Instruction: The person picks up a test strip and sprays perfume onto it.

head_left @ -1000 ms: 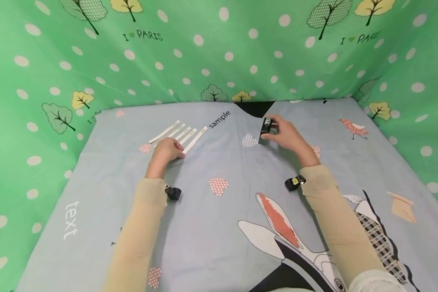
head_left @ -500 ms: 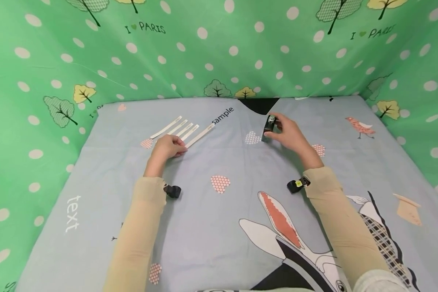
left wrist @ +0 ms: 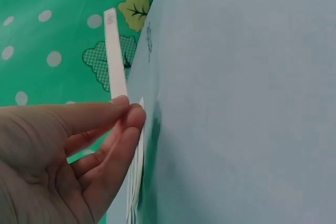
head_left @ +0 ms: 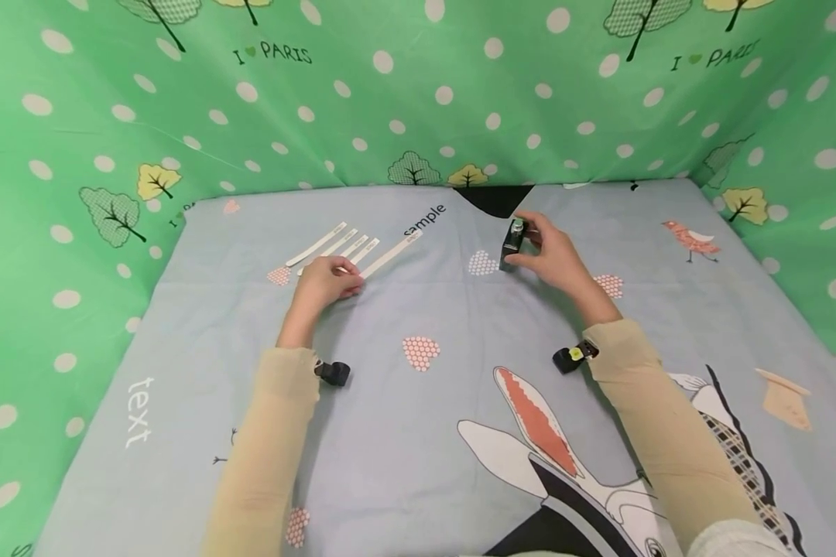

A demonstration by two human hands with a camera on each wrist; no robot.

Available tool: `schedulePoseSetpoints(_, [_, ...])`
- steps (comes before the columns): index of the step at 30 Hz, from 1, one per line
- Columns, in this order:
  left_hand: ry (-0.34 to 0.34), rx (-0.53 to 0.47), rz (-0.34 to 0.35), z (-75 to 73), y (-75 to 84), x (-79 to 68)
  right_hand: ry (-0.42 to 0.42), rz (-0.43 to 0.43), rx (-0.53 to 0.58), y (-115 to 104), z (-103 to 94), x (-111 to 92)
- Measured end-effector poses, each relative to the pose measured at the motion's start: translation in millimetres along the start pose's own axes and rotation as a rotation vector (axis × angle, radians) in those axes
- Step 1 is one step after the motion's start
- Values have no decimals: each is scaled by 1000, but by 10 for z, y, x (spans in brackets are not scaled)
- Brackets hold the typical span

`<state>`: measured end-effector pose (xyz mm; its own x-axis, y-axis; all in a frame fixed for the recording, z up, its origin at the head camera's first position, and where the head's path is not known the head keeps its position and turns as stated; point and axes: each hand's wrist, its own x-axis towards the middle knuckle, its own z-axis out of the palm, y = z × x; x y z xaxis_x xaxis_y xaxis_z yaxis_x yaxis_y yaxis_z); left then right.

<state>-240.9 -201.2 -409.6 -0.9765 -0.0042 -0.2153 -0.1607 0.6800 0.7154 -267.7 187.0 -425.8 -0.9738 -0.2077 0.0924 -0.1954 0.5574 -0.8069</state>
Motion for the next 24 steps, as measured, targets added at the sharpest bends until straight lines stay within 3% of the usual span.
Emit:
schedulePoseSetpoints(11, [103,-67,92,58,192,-106,109,-56,59,-92,19,-84])
schedulePoseSetpoints(24, [146,-191,189,-10,450,-233,198,-285,39,-346,-15,-167])
